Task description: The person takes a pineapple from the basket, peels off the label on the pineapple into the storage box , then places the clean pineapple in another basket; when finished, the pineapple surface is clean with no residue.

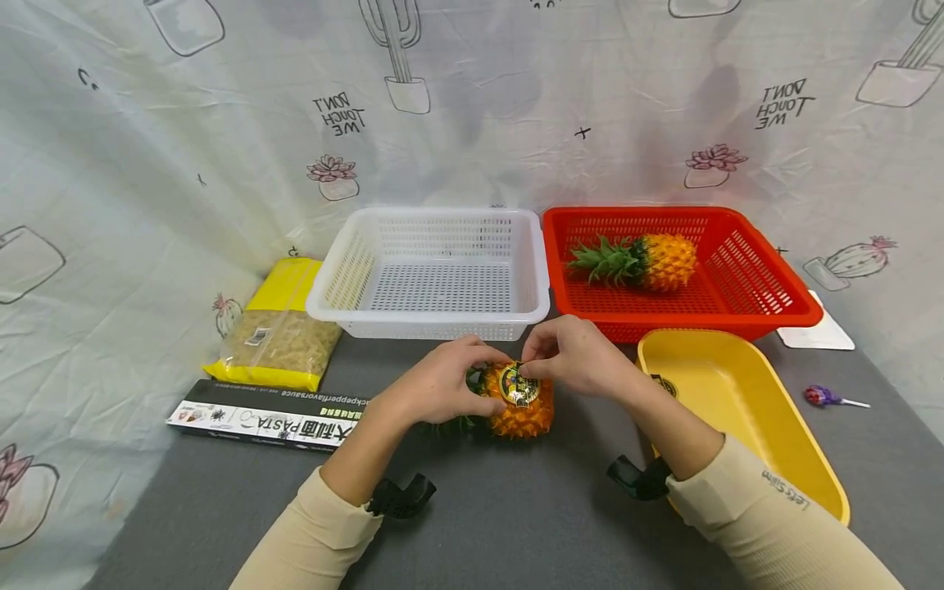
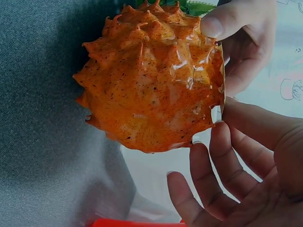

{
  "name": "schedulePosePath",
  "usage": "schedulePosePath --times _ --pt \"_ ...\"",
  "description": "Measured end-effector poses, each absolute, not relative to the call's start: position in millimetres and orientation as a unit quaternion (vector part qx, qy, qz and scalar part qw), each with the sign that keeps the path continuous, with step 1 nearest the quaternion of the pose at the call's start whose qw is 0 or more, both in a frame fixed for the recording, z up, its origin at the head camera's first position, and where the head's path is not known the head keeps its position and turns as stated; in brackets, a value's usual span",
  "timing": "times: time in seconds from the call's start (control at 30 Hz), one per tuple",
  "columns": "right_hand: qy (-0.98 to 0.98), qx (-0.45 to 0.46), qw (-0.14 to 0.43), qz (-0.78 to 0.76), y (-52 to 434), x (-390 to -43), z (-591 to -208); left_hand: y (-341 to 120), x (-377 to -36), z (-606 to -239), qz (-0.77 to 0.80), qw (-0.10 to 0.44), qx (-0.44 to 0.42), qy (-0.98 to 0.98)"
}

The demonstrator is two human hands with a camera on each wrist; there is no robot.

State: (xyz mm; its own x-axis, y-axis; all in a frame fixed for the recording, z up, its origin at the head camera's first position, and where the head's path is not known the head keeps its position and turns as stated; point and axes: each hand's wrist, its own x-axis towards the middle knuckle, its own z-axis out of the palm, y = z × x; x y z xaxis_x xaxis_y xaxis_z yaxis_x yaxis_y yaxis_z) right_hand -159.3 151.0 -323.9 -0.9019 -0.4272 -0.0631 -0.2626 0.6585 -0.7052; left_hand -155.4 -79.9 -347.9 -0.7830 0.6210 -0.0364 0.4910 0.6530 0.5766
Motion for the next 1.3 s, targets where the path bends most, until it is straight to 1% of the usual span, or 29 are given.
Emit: schedulePosePath --times 0.17,0.33,0.6,0.7,1.0,1.3 --pt "0.900 -0.189 0.113 -0.377 150.6 -159.0 -323.2 -80.7 -155.0 -347.8 0.282 0.119 0.306 0.901" --pt "0.888 -0.193 0.127 -0.398 152.9 -159.8 -322.2 -80.9 -154.3 -348.1 0.285 0.123 0.304 0.901" --pt "0.851 -0.187 0.181 -0.457 156.4 -161.1 -321.3 -80.8 -154.2 -348.4 0.289 0.120 0.307 0.899" --pt "0.841 -0.186 0.193 -0.470 156.1 -161.3 -320.5 -81.1 -154.0 -348.6 0.289 0.119 0.307 0.899" --pt "0.839 -0.183 0.195 -0.473 155.9 -158.8 -321.5 -82.1 -153.3 -350.1 0.292 0.121 0.308 0.897" --pt "0.841 -0.161 0.180 -0.483 159.6 -155.9 -316.9 -81.9 -152.7 -348.5 0.292 0.112 0.307 0.899"
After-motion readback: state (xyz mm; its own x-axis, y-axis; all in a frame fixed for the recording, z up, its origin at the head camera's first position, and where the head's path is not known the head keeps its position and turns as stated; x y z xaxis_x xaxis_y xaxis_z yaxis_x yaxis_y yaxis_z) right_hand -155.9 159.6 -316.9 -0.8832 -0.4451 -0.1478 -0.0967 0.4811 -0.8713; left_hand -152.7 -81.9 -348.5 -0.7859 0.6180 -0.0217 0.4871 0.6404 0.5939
